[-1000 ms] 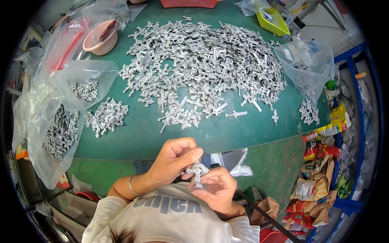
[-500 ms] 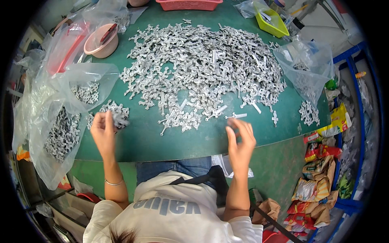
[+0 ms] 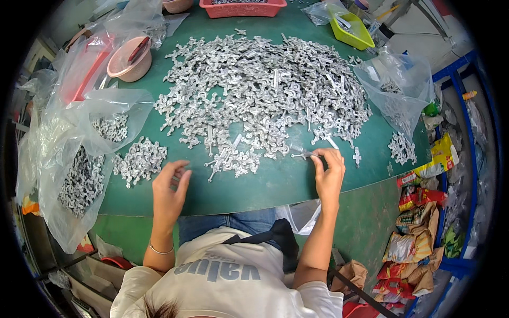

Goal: The person picks up and handles various small metallic cross-shaped objects from a large pile on a table.

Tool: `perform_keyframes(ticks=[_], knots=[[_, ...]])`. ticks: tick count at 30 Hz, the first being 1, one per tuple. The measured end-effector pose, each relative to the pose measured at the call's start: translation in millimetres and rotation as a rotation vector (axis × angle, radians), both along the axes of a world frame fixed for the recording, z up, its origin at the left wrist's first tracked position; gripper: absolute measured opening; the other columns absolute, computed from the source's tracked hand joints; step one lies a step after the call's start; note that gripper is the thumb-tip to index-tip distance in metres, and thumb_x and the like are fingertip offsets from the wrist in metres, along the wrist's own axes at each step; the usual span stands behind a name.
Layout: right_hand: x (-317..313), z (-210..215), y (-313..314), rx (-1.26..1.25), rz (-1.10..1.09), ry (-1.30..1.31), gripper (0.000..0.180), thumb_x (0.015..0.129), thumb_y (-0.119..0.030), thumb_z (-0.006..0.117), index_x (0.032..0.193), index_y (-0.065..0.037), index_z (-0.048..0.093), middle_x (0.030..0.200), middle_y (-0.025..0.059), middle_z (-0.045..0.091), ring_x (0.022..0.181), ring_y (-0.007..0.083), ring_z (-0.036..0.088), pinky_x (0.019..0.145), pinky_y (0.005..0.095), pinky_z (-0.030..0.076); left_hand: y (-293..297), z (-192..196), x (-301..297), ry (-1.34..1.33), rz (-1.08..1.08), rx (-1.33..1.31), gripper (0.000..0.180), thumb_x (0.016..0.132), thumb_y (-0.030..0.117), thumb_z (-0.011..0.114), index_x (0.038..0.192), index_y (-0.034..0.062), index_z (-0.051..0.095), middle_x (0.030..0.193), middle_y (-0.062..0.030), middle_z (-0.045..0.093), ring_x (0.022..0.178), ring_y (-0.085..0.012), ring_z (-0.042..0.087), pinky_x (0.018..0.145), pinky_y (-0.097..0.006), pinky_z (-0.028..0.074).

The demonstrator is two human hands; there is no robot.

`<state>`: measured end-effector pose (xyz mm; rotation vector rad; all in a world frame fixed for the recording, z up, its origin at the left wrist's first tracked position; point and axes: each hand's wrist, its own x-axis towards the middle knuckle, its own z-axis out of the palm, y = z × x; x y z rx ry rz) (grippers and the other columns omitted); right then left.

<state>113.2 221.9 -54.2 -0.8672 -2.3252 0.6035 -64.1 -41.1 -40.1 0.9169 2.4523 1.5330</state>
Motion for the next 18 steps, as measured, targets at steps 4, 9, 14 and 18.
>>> perform_keyframes(ticks=[4,9,14,18], knots=[[2,-1,4,0.093,0.112,-0.211,0.019,0.065,-0.001,0.064,0.082,-0.003,0.059,0.102,0.0066,0.053,0.094,0.0254,0.046,0.078,0.0347,0.034,12,-2,10,-0.002,-0.062,-0.081,0.023,0.071,0.0,0.064,0.092,0.0024,0.056,0.074,-0.0063,0.052,0.062,-0.0136,0.05,0.051,-0.023,0.041],[-2,6,6,0.228,0.17,-0.16,0.013,0.066,0.0,0.062,0.077,0.0,0.056,0.082,0.0088,0.054,0.08,0.0272,0.049,0.072,0.036,0.036,18,-16,13,0.203,-0.076,-0.213,0.03,0.066,0.006,0.069,0.092,0.0043,0.055,0.078,-0.0084,0.051,0.067,-0.0207,0.051,0.057,-0.03,0.043],[6,-5,8,0.032,0.033,-0.029,0.008,0.071,0.001,0.061,0.076,0.001,0.055,0.069,0.01,0.054,0.063,0.0204,0.051,0.059,0.03,0.04,23,-26,15,0.149,-0.063,-0.244,0.028,0.066,0.004,0.067,0.092,0.0034,0.054,0.077,-0.0101,0.052,0.068,-0.0252,0.052,0.06,-0.033,0.043],[10,-16,12,-0.637,0.003,0.421,0.008,0.078,0.0,0.057,0.085,0.0,0.053,0.073,0.0039,0.056,0.062,0.0097,0.05,0.058,0.0217,0.04,23,-25,10,0.141,-0.017,-0.131,0.021,0.068,-0.003,0.063,0.088,0.0012,0.057,0.074,-0.01,0.053,0.065,-0.0234,0.052,0.057,-0.031,0.043]])
